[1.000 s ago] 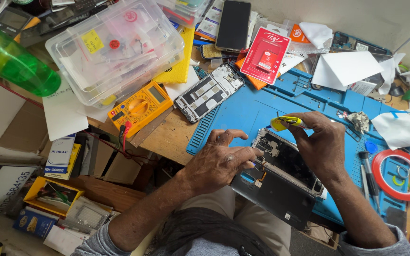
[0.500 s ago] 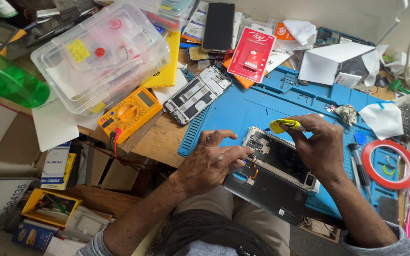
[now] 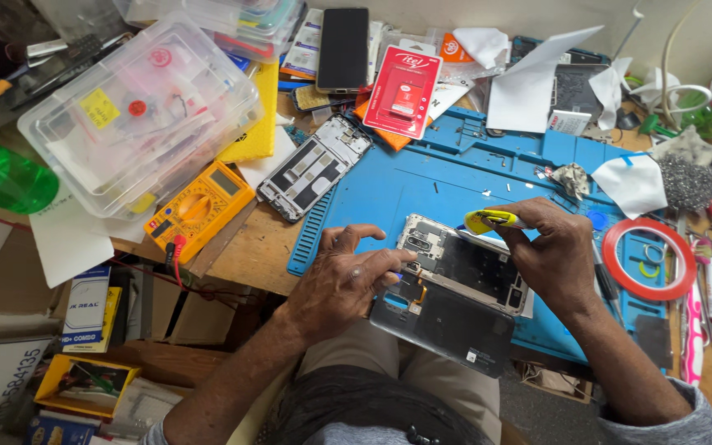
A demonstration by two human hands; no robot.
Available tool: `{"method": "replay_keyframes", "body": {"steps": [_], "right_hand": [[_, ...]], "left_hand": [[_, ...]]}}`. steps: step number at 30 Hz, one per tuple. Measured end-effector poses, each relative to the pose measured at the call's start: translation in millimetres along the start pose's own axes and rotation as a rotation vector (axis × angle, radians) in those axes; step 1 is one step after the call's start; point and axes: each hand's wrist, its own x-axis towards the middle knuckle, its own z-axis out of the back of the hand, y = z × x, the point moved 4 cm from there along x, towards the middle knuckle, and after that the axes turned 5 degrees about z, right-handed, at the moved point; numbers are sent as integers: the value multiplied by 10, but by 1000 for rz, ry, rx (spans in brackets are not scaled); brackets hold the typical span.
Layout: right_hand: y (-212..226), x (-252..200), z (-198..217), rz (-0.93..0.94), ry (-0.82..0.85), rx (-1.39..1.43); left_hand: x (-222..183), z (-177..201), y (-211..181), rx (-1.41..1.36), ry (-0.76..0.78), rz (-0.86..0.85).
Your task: The person repairs a disassembled smartphone on a cluttered workbench. They use a metal tool to scrape adhesive residue from the phone's internal frame, then reattach the back cover and test the device by powering it on. Finally, they apply a small amount of glue to the phone's interior.
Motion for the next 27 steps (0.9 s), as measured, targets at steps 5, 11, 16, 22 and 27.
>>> {"method": "replay_keyframes", "body": {"steps": [5,11,16,22,27], "right_hand": [[-30,-79,80,-11,2,-5],[-107,-190,170,-9,-18,15],[-128,-271,264,42,-57,-7],[-180,-396,412,18,-72,-49],[-171,-511,490,-20,-81,-59]], "left_hand": [[17,-23,-2,-20,47,28],[35,6,-50,-11,10,18],[48,21,-67,-12,9,17],[45,2,-60,2,13,9],[53,-4,-60,22,21,5]]}}
